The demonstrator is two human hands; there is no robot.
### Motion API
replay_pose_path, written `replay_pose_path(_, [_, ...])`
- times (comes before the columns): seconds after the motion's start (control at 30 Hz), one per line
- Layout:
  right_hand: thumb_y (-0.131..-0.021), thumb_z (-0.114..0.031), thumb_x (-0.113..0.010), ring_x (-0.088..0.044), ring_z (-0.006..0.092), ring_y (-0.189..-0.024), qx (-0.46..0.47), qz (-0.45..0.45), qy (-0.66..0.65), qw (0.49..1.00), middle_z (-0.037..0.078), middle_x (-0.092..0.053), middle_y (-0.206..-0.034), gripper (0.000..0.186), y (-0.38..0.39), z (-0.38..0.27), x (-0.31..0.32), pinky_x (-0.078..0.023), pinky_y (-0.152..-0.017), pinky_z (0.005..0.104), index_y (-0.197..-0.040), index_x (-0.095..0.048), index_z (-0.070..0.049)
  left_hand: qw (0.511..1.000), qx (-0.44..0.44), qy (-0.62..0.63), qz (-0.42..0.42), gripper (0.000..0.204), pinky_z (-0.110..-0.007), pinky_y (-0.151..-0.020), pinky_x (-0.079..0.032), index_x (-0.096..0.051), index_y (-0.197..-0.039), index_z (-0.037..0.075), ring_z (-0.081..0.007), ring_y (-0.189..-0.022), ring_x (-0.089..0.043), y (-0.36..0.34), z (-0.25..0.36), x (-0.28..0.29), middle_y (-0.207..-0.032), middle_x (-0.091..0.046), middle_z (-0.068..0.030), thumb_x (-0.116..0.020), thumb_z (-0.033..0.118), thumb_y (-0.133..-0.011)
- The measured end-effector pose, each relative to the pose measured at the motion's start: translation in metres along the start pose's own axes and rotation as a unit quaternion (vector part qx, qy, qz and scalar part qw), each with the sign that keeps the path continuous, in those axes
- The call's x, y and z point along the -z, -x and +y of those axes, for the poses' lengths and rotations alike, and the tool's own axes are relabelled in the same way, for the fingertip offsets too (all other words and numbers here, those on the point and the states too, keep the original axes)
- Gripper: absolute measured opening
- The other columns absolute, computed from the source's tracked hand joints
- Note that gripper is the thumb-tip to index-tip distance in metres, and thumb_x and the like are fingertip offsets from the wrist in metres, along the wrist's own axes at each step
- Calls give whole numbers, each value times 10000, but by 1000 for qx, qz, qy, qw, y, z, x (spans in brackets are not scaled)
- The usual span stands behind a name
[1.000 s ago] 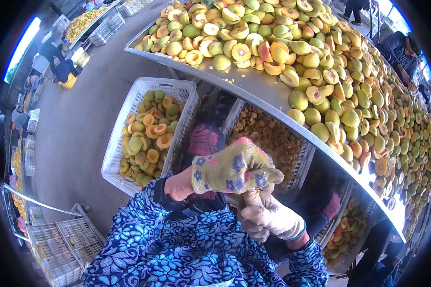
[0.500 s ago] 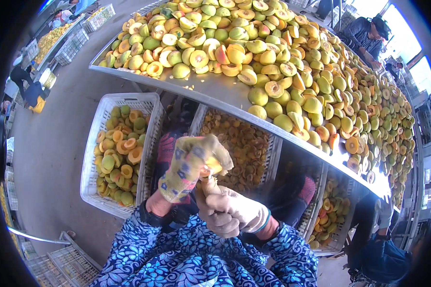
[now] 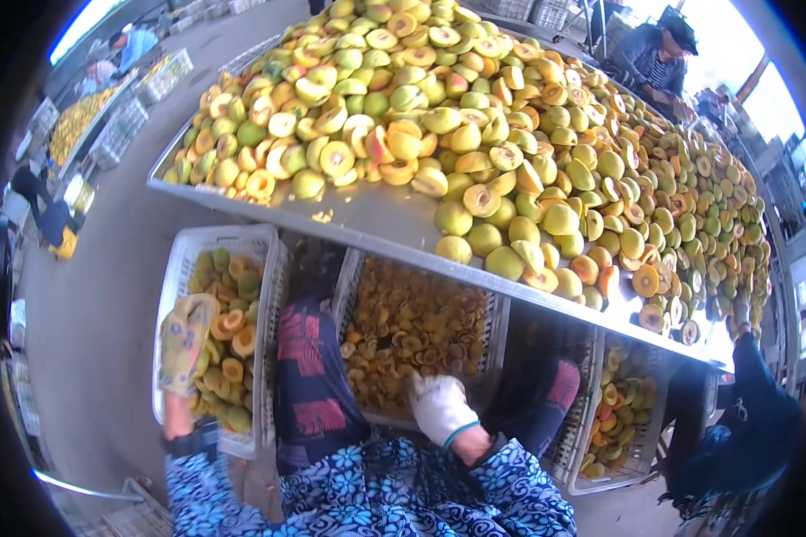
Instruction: Manually remove the pits from peaches and peel them using a hand-held tool.
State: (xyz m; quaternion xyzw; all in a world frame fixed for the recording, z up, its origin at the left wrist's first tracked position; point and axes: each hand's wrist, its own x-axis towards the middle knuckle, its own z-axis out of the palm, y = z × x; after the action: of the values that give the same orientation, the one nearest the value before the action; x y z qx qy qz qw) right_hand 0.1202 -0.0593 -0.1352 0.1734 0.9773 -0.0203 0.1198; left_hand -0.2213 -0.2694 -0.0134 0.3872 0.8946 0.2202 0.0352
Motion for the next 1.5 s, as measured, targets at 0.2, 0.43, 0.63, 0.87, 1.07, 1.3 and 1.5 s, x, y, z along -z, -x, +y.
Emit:
replay_pose_path(0.2, [-886,-163,-521,-689,314,-741,77,-11,-88,993,147,-682,-834,335,4,-18,-14,-529,-630,437,-1159,-565,27,999,-38,12,-9,506,-354,-987,-475,-577,-1299,47,-262,-1195,-564,-52,52,84,-1275,-604,-145,-704,248,-853])
replay_pose_path(0.43, [-903,-287,-573,-683,384,-731,-73,34,-340,937,210,-680,-851,297,0,-12,21,-532,-616,466,-1031,-525,-22,926,-375,47,25,505,-423,-1043,-440,-575,-1320,59,-361,-1248,-531,-172,195,-83,-1338,-559,-186,-697,163,-841])
replay_pose_path(0.63, [-1018,-275,-527,-623,232,-896,-109,-64,-341,931,134,-628,-1079,454,28,-13,46,-516,-730,369,-1406,-423,-64,918,-348,-183,-42,312,-446,-900,-502,-676,-1081,79,-368,-1082,-601,-220,267,-182,-1102,-656,-154,-725,192,-794])
replay_pose_path(0.87, [-917,-168,-622,-594,206,-704,-117,136,-668,722,150,-598,-785,202,37,19,63,-488,-669,362,-1041,-539,-33,790,-55,563,-236,346,-314,-695,-544,-631,-1076,39,-182,-859,-656,-144,246,-96,-983,-670,-68,-757,215,-807])
replay_pose_path(1.07, [-912,-162,-625,-505,194,-588,-55,133,-624,768,116,-543,-685,186,41,20,134,-465,-602,321,-948,-507,-23,796,-72,601,4,457,-271,-763,-541,-620,-1109,28,-151,-902,-647,-32,218,-79,-1030,-664,-65,-503,456,-997])
replay_pose_path(1.3, [-923,-234,-656,-661,418,-760,0,144,-610,779,234,-642,-790,276,29,-23,167,-509,-628,418,-1024,-510,-22,754,29,656,27,576,-311,-826,-511,-626,-1114,-1,-180,-933,-626,44,223,-77,-1046,-650,-99,-377,510,-1022])
replay_pose_path(1.5, [-939,-226,-640,-667,407,-740,39,148,-587,795,221,-646,-787,265,34,-38,164,-511,-629,411,-1045,-508,-23,771,-63,629,71,567,-322,-858,-496,-633,-1107,-22,-187,-958,-612,65,202,-79,-1080,-638,-110,-375,475,-1017])
